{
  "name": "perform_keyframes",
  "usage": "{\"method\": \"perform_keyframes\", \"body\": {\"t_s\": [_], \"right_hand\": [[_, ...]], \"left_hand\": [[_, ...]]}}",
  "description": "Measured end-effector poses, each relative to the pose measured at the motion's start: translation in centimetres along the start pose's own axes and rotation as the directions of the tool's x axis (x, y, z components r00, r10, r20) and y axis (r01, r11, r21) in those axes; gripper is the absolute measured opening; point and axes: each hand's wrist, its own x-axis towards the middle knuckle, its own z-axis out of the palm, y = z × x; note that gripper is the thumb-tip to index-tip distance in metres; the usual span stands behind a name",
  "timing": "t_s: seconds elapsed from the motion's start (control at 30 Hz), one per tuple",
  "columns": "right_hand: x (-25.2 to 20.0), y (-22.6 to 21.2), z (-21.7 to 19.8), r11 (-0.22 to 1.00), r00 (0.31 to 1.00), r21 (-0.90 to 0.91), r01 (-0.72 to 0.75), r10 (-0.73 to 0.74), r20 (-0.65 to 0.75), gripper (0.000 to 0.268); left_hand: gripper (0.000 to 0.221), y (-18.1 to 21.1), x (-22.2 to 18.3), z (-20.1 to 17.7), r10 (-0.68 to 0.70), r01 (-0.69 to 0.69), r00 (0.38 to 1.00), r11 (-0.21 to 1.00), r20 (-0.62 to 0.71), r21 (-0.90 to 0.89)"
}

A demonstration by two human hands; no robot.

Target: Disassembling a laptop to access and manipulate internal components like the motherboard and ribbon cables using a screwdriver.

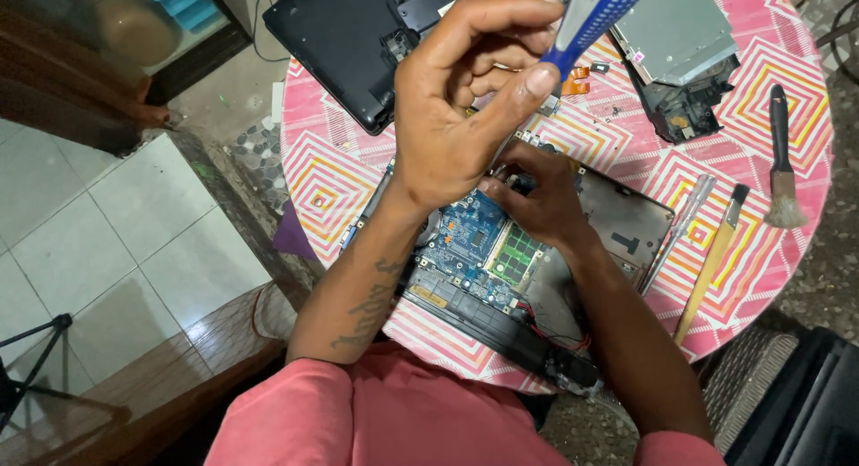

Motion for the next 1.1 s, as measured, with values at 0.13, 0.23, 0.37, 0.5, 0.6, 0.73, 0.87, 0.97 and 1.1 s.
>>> {"method": "perform_keyframes", "body": {"t_s": [0.13,0.23,0.37,0.5,0.6,0.73,0.87,0.97,1.1], "right_hand": [[-0.4,0.8,0.4,0.997,0.998,-0.068,-0.032,0.028,-0.056,0.025],[-0.2,0.5,0.2,0.997,0.998,-0.074,-0.011,0.007,-0.055,0.028],[0.4,-1.0,-0.4,0.995,0.997,-0.055,0.08,-0.08,0.002,0.028],[0.2,0.2,-0.2,0.993,0.993,0.066,0.095,-0.099,0.071,0.028],[0.2,0.1,-0.1,0.991,0.991,-0.036,0.132,-0.131,0.038,0.023],[0.0,0.6,0.1,0.989,0.992,-0.069,0.13,-0.13,0.006,0.022],[0.2,-0.3,-0.1,0.992,0.995,-0.073,0.1,-0.102,-0.021,0.014],[0.7,-1.0,-0.4,0.989,0.988,0.033,0.141,-0.143,0.06,0.033],[0.5,-0.2,-0.1,0.978,0.978,0.06,0.201,-0.204,0.042,0.028]], "left_hand": [[0.036,0.2,-0.2,0.3,0.016,-0.018,0.999,0.997,0.029,0.076],[0.037,0.0,-0.4,0.3,0.018,-0.021,0.999,0.996,0.041,0.085],[0.037,-0.4,-0.3,0.3,0.038,-0.04,0.999,0.996,0.023,0.074],[0.036,-0.5,-0.3,0.1,0.02,-0.022,0.998,0.999,0.064,0.033],[0.036,-0.5,-0.5,0.2,0.033,-0.03,0.998,0.998,0.061,-0.056],[0.041,-0.2,-0.4,0.3,0.024,-0.023,1.0,0.995,-0.015,0.095],[0.04,-0.5,-0.3,0.4,0.039,-0.038,0.999,0.992,-0.012,0.121],[0.043,-0.5,-0.5,0.1,0.032,-0.035,0.999,0.997,0.035,0.063],[0.041,-0.2,-0.5,0.6,0.0,0.002,0.999,0.998,0.034,-0.06]]}}
